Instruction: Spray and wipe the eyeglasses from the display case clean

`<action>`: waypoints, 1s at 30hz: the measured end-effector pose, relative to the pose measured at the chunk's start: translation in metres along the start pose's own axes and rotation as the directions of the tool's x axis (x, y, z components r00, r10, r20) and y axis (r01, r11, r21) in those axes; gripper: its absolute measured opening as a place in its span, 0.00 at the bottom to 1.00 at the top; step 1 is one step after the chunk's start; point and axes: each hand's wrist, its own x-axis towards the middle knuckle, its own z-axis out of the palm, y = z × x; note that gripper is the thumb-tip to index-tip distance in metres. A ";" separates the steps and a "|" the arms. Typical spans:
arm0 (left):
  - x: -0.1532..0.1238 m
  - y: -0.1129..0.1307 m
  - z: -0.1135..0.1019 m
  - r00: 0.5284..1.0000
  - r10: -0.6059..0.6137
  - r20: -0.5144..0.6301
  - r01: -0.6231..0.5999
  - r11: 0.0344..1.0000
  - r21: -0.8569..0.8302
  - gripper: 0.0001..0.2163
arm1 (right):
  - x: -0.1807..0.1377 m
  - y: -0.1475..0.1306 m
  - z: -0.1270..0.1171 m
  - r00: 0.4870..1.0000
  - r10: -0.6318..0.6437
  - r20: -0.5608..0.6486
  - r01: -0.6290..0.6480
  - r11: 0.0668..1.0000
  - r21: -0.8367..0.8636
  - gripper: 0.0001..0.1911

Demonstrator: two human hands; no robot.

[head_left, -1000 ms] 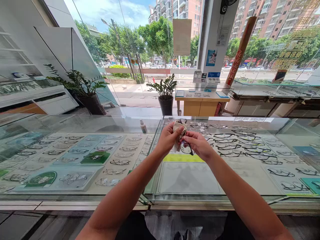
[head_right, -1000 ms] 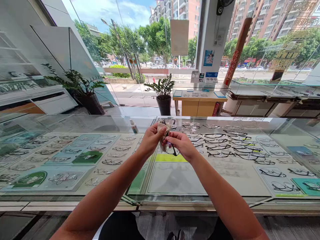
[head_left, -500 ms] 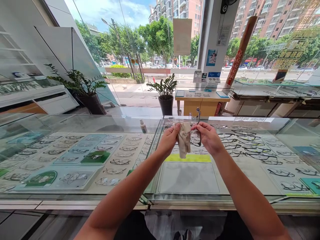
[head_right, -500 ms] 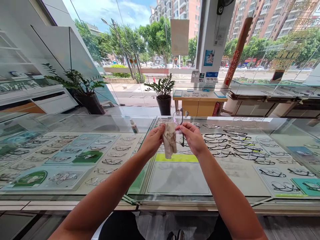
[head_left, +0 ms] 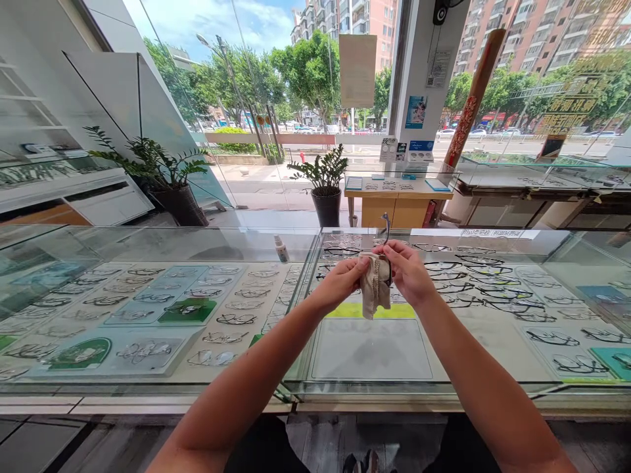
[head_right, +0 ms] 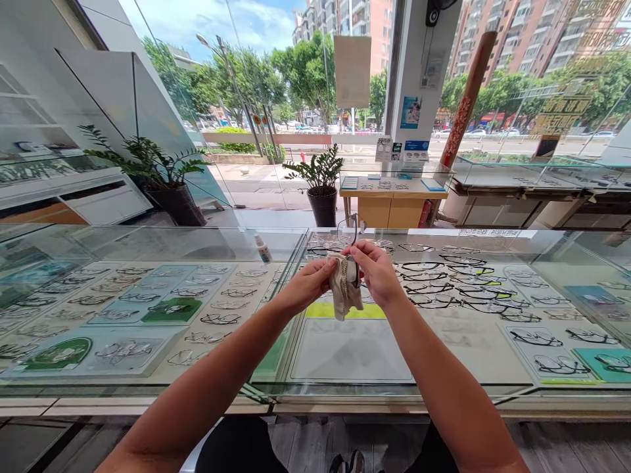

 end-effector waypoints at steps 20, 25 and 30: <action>-0.004 -0.005 0.011 0.997 -0.019 0.069 0.025 0.995 -0.093 0.23 | -0.001 0.010 0.005 0.998 0.062 -0.010 -0.060 0.989 0.134 0.16; -0.006 -0.007 0.019 0.996 0.086 -0.039 -0.087 0.996 -0.024 0.23 | -0.003 0.014 0.010 0.997 0.064 -0.052 -0.058 0.991 0.120 0.17; -0.005 -0.010 0.025 0.970 0.174 -0.171 -0.170 0.985 0.039 0.28 | -0.009 0.014 0.021 0.993 0.076 -0.085 -0.064 0.989 0.133 0.18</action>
